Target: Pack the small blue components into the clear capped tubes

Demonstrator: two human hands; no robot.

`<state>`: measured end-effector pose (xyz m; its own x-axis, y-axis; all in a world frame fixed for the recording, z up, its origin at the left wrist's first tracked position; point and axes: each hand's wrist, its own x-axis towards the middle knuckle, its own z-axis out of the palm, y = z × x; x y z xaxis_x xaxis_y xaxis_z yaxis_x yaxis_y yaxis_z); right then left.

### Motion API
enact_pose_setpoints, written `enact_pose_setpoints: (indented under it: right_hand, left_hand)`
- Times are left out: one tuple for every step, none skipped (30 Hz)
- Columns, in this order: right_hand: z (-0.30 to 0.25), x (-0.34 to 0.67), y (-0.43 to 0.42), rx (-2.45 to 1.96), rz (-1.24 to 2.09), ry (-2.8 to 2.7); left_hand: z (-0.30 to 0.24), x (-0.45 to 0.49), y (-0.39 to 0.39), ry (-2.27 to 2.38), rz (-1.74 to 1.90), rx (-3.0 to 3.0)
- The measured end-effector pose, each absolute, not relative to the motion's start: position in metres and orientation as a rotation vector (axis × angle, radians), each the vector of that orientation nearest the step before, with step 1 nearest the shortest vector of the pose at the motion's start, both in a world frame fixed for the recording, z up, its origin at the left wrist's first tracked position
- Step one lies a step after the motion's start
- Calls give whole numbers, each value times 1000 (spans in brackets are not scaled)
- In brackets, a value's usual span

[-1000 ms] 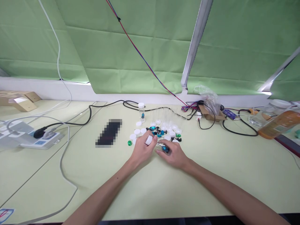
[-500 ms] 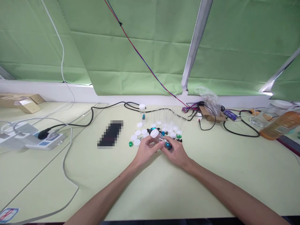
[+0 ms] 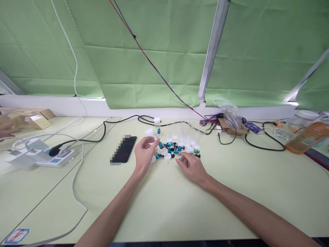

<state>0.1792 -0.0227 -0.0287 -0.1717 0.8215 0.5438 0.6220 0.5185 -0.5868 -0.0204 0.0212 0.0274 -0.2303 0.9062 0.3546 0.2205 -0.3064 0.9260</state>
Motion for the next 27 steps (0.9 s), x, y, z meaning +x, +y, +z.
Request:
enact_pose_setpoints:
  right_hand:
    - [-29,179,-22,-1187,285,-1894]
    - [-30,178,-22,-1187,283,-1899]
    - [-31,178,-22,-1188,285,-1905]
    - [-32,178,-22,-1189,290,-1911]
    - [-32,177,-22,-1190,294,-1918]
    - [-33,177,-22,-1189,298,-1924]
    - [-33,177,-21,-1187,299,-1931]
    - [-33,177,-21,-1185,300,-1936]
    - [-33,177,-21,-1183,300,-1940]
    - [-33,177,-21,-1180,302,-1942]
    - [-33,176,-21,-1176,305,-1945]
    - [-33,176,-21,-1173,307,-1947]
    - [-33,176,-21,-1170,309,-1949]
    - [-33,176,-21,-1167,310,-1951]
    - [-33,176,-21,-1165,312,-1953]
    - [-33,176,-21,-1162,313,-1955]
    - [-33,176,-21,-1159,313,-1955]
    - [-33,176,-21,-1157,313,-1954]
    - [-34,176,-21,-1154,313,-1955]
    - [-34,176,-21,-1153,313,-1955]
    - [-34,176,-21,-1152,312,-1954]
    - [-34,176,-21,-1151,313,-1954]
    - [-34,176,-21,-1149,316,-1955]
    - [-34,176,-21,-1148,320,-1955]
    - [-33,176,-21,-1147,323,-1953]
    - [-33,176,-21,-1148,325,-1952]
    - [-33,176,-21,-1149,326,-1952]
  left_hand:
    - [30,-22,23,1417,1627,1523]
    - [33,-24,26,1471,1661,1591]
    - [36,-26,30,1541,1706,1633]
    - [40,-28,34,1592,1737,1653]
    - [44,-30,40,1652,1753,1657]
    - [47,-33,47,1707,1758,1663]
    - [50,-36,55,1763,1753,1667]
    - [51,-40,64,1821,1755,1658]
    - [51,-43,73,1852,1738,1662]
    - [50,-47,81,1875,1724,1658]
    - [48,-49,89,1892,1710,1654]
    - [45,-52,95,1908,1689,1647]
    - [41,-53,101,1914,1665,1648]
    - [38,-54,105,1915,1646,1654]
    - [34,-54,109,1918,1634,1655]
    - [31,-54,111,1916,1619,1668]
    - [29,-54,113,1924,1607,1676]
    - [26,-53,114,1931,1590,1684]
    - [24,-52,115,1934,1580,1691]
    - [23,-52,116,1938,1568,1696]
    - [21,-51,116,1941,1554,1700]
    - [19,-50,116,1942,1537,1704]
    - [17,-49,115,1942,1518,1710]
    - [15,-48,115,1944,1500,1715]
    - [13,-48,114,1942,1487,1725]
    - [11,-47,113,1944,1482,1736]
    - [9,-46,112,1945,1482,1748]
